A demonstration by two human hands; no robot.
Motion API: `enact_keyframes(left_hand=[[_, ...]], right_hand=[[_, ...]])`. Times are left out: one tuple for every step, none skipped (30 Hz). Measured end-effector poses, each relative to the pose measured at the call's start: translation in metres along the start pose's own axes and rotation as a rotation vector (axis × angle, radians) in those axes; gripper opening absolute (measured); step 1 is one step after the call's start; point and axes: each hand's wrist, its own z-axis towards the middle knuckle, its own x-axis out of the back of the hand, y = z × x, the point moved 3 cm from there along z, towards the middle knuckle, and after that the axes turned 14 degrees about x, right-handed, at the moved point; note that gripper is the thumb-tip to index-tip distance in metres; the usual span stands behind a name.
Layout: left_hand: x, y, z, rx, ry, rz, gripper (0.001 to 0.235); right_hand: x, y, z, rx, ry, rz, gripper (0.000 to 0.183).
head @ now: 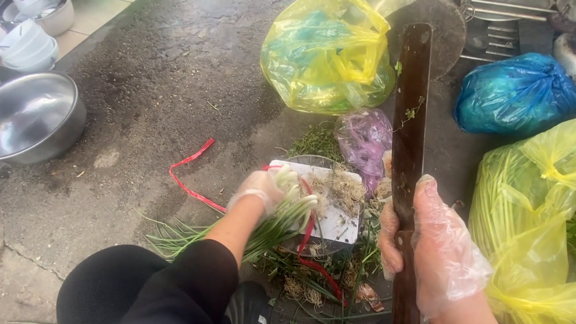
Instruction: The person sits on the ground and trims the root ends of green onions using a large knife. They gather the trimmed onions into a neat bunch, align the stems, and hold them together while continuing to trim additional stalks.
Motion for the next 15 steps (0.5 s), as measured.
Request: enact_keyframes(left_hand=[[0.008,-0.001,0.001,0.015,0.011,0.034,0.040],[0.016,-0.004,0.001,0.032,0.025,0.065,0.040],[0.025,-0.005,0.001,0.032,0.034,0.058,0.040],[0.036,-0.008,0.001,0.009,0.067,0.060,0.032],[0.047,-0.012,0.000,-0.014,0.100,0.063,0.033],[0.058,-0.015,0.002,-0.009,0.110,0.054,0.033],[0.069,-0.019,0.003,-0.023,0.145,0.076,0.033],[0.079,-0.021,0.004,-0.039,0.178,0.097,0.037],[0.090,-0.025,-0.002,-0.036,0.188,0.088,0.037],[0.099,-0.025,-0.010,-0.100,0.220,0.146,0.042],[0.109,-0.026,-0.017,-0.163,0.252,0.204,0.046],[0.113,-0.027,-0.027,-0.164,0.257,0.199,0.046],[0.116,-0.026,-0.038,-0.233,0.191,0.119,0.033],[0.118,-0.024,-0.049,-0.304,0.125,0.041,0.029],[0.116,-0.025,-0.066,-0.307,0.128,0.039,0.029]], right_hand=[[-0.002,-0.002,-0.001,-0.017,0.002,-0.031,0.065],[-0.004,-0.005,-0.002,-0.034,0.000,-0.061,0.067],[-0.004,-0.004,-0.003,-0.027,-0.008,-0.059,0.067],[-0.005,-0.003,-0.003,-0.018,0.005,-0.057,0.067],[-0.006,-0.002,-0.004,-0.008,0.018,-0.054,0.066],[-0.008,-0.001,-0.004,-0.004,0.006,-0.050,0.066],[-0.009,0.000,-0.004,0.022,0.000,-0.024,0.063],[-0.010,0.001,-0.004,0.048,-0.003,0.002,0.060],[-0.012,0.002,-0.004,0.054,-0.015,0.004,0.060],[-0.012,0.003,-0.005,0.031,-0.019,0.009,0.063],[-0.013,0.005,-0.005,0.007,-0.023,0.014,0.066],[-0.016,0.003,-0.007,0.012,-0.028,0.013,0.066],[-0.019,0.002,-0.008,0.005,-0.058,-0.020,0.068],[-0.021,0.000,-0.009,-0.002,-0.085,-0.054,0.070],[-0.025,-0.001,-0.010,0.003,-0.086,-0.055,0.070]])
